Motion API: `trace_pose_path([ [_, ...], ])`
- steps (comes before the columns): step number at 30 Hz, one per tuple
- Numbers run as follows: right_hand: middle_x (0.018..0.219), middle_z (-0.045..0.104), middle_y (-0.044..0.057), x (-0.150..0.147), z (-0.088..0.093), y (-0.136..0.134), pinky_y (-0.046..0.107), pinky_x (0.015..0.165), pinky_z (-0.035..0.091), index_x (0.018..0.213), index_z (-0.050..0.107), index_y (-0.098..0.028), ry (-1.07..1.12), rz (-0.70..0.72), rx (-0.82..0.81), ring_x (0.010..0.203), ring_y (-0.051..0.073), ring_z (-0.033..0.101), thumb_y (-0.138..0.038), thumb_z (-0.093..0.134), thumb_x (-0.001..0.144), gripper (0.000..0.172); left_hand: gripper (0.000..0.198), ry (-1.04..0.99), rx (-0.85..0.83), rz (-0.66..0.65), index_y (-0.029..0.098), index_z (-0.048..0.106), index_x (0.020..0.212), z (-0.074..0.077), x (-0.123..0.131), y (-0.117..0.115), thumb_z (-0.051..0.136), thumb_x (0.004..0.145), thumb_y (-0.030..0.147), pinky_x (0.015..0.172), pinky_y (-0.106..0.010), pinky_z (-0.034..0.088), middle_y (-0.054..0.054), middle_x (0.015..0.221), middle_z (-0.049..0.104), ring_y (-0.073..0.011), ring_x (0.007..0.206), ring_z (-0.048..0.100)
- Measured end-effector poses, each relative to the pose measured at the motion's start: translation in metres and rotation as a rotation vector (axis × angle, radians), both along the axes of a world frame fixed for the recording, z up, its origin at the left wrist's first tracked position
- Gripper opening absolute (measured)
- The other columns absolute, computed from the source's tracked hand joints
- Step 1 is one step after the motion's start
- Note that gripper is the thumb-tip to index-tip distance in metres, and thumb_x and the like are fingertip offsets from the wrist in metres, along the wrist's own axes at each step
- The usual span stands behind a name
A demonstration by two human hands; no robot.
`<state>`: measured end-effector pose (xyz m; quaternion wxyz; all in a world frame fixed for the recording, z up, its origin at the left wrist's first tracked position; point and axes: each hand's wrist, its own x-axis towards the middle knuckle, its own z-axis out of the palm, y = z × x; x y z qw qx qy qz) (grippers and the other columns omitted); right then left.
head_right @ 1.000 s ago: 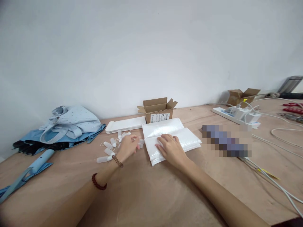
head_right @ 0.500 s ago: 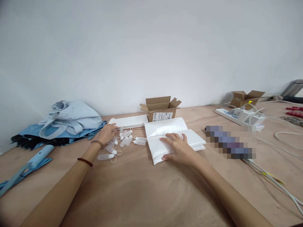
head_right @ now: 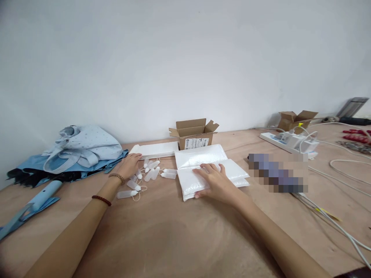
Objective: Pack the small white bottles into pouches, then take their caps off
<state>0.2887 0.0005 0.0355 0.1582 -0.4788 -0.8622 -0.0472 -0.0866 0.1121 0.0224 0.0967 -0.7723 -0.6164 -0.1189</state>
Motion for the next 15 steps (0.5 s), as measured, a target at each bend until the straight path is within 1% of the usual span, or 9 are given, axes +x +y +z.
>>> trace_pose_path([
  [4, 0.129, 0.050, 0.016, 0.000, 0.000, -0.001, 0.064, 0.095, 0.025, 0.130, 0.047, -0.027, 0.005, 0.020, 0.021, 0.118, 0.037, 0.044, -0.069, 0.064, 0.064, 0.081, 0.048, 0.029, 0.000, 0.008, 0.012, 0.055, 0.122, 0.000, 0.001, -0.001, 0.042, 0.077, 0.005, 0.100, -0.035, 0.033, -0.012, 0.132, 0.053, -0.0248, 0.124, 0.042],
  [7, 0.128, 0.050, 0.015, 0.001, 0.000, -0.001, 0.063, 0.095, 0.025, 0.130, 0.048, -0.027, 0.004, 0.028, 0.030, 0.117, 0.037, 0.045, -0.070, 0.064, 0.062, 0.082, 0.049, 0.053, 0.011, 0.005, 0.012, 0.055, 0.121, 0.005, 0.003, -0.005, 0.043, 0.075, 0.003, 0.100, -0.035, 0.033, -0.011, 0.132, 0.053, -0.0239, 0.123, 0.043],
  [12, 0.127, 0.050, 0.016, 0.001, 0.002, -0.002, 0.063, 0.096, 0.024, 0.130, 0.047, -0.025, 0.016, 0.030, 0.026, 0.117, 0.036, 0.045, -0.073, 0.062, 0.062, 0.085, 0.046, 0.103, 0.071, -0.030, 0.012, 0.054, 0.120, 0.023, 0.011, -0.015, 0.042, 0.076, 0.003, 0.097, -0.039, 0.034, -0.014, 0.131, 0.052, -0.0262, 0.123, 0.042],
  [15, 0.129, 0.049, 0.017, -0.001, 0.006, -0.004, 0.062, 0.097, 0.024, 0.130, 0.046, -0.024, 0.040, 0.040, 0.005, 0.118, 0.035, 0.044, -0.075, 0.057, 0.066, 0.083, 0.047, 0.141, 0.116, -0.058, 0.009, 0.052, 0.121, 0.036, 0.015, -0.025, 0.040, 0.076, 0.001, 0.095, -0.043, 0.035, -0.016, 0.130, 0.051, -0.0282, 0.121, 0.042],
])
